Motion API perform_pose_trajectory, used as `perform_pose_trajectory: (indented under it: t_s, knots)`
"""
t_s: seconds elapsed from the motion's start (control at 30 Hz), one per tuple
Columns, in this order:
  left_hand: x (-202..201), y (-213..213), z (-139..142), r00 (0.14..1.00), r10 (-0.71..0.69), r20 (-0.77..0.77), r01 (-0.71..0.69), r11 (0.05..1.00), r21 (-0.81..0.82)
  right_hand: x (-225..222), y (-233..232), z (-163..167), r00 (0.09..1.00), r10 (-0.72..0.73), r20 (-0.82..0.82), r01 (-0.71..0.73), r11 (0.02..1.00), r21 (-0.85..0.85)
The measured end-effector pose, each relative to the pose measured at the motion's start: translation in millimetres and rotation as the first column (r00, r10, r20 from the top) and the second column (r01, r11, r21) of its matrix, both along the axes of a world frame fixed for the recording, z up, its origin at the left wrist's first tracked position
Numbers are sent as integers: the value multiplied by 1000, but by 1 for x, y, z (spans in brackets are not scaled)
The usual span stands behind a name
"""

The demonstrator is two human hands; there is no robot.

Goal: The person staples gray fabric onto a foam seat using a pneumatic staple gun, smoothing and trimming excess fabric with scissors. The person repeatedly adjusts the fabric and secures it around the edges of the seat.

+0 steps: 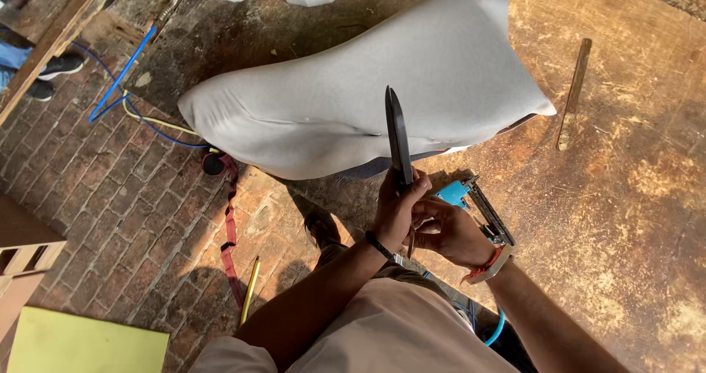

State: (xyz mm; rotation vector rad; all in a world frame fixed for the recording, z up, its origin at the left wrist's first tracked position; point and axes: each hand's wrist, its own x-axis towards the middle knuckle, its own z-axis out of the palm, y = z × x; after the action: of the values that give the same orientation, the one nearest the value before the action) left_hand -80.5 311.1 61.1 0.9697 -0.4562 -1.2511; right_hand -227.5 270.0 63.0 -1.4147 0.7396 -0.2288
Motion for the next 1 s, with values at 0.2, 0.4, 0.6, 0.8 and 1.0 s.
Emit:
perform_pose_trajectory:
  t_s: [0.2, 0.4, 0.6, 0.8, 1.0]
  knots:
    - [1, -5, -23, 987, 161, -18, -161, 985, -68, 5, -17, -22, 997, 29, 73, -40, 985, 168]
    - [-1, -6, -45, 981, 9, 193, -32, 993, 115, 5, -37, -8, 983, 76, -165, -66, 996, 61]
    - [42, -4, -90, 982, -131, -133, 162, 954, 254, -42, -64, -17, 786, 93, -611, -168, 984, -66]
    - [81, -27, -137, 873, 124, -471, -87, 991, 99, -123, -117, -61, 740, 277, -612, -447, 883, -141]
    - [80, -48, -131, 800, 312, -512, -114, 917, 382, -144, -130, -85, 594, 292, -750, -470, 882, -29]
